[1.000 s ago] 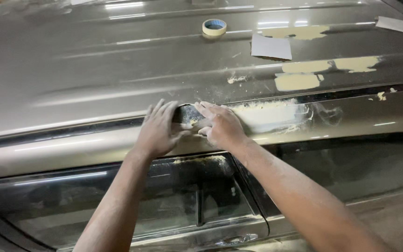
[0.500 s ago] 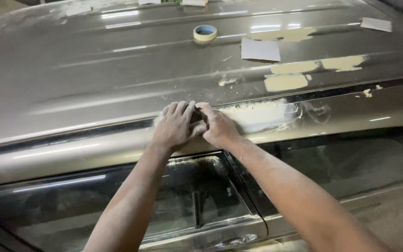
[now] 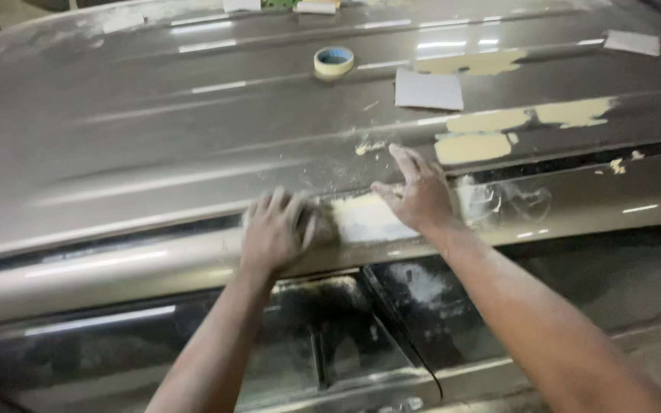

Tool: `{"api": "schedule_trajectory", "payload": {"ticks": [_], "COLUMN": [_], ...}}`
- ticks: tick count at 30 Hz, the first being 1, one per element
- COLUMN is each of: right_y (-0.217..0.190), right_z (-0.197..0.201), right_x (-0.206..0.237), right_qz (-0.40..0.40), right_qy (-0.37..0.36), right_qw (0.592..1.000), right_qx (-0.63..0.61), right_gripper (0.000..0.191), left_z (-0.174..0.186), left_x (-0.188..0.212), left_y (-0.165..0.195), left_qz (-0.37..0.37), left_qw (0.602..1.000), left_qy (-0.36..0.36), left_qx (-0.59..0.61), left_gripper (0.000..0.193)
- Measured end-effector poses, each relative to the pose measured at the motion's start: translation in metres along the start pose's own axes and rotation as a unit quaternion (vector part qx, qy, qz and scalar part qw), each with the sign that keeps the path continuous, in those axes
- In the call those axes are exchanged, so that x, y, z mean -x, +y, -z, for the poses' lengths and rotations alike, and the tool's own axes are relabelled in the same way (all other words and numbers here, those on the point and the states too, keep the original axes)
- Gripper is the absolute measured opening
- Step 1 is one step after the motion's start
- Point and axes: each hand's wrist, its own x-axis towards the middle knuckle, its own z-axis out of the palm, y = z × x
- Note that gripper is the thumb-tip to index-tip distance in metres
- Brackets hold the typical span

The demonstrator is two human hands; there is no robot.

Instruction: The person sands a beige car's rear roofline and spoiler area using a sanding block. They repeatedly rub the surface to smooth the filler, occasionally pausing to wipe away dust and inspect the sanded area.

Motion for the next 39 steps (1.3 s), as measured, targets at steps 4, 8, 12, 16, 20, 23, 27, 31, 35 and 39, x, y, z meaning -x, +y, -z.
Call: {"api": "schedule_trajectory", "payload": {"ticks": [4, 8, 12, 16, 20, 23, 27, 31, 35, 39], "right_y": [0.011, 0.031, 0.053, 0.051, 0.039, 0.042, 0.052, 0.023, -0.061, -0.123], "right_z": [-0.003, 0.007, 0.003, -0.004, -0.002, -0.002, -0.006, -0.011, -0.034, -0.059], "right_x": [0.007, 0.013, 0.004, 0.002, 0.012, 0.017, 0.020, 0.018, 0.006, 0.028], "right_qz": [-0.006, -0.010, -0.047, -0.054, -0.047, -0.034, -0.021, 0.022, 0.256, 0.272], "right_qy": [-0.016, 0.009, -0.004, -0.017, -0.019, -0.009, 0.014, 0.078, 0.189, 0.096], "right_qw": [0.999, 0.999, 0.997, 0.995, 0.997, 0.996, 0.998, 0.996, 0.903, 0.920], "right_qx": [0.029, 0.048, 0.063, 0.076, 0.065, 0.078, 0.057, -0.034, -0.289, -0.265], "right_gripper": [0.074, 0.070, 0.067, 0.067, 0.064, 0.061, 0.051, 0.026, 0.017, 0.032], "left_z": [-0.005, -0.002, -0.014, -0.022, -0.017, -0.009, -0.010, -0.010, -0.011, -0.027], "left_x": [-0.015, 0.028, 0.038, -0.001, 0.013, 0.049, 0.043, 0.004, 0.013, 0.036], "left_y": [0.009, 0.020, 0.016, 0.004, 0.002, 0.006, 0.005, 0.002, 0.007, 0.007], "left_qz": [0.039, -0.007, -0.023, 0.011, 0.023, -0.024, -0.028, -0.020, 0.008, -0.090], "left_qw": [0.999, 1.000, 0.999, 1.000, 0.999, 0.999, 0.999, 0.999, 0.999, 0.990], "left_qy": [-0.018, 0.008, 0.003, -0.004, -0.016, 0.040, 0.035, 0.034, 0.027, 0.105], "left_qx": [0.010, 0.001, -0.037, -0.029, -0.032, -0.025, -0.023, -0.031, -0.020, -0.038], "left_gripper": [0.029, 0.034, 0.042, 0.034, 0.032, 0.043, 0.036, 0.033, 0.028, 0.044]}}
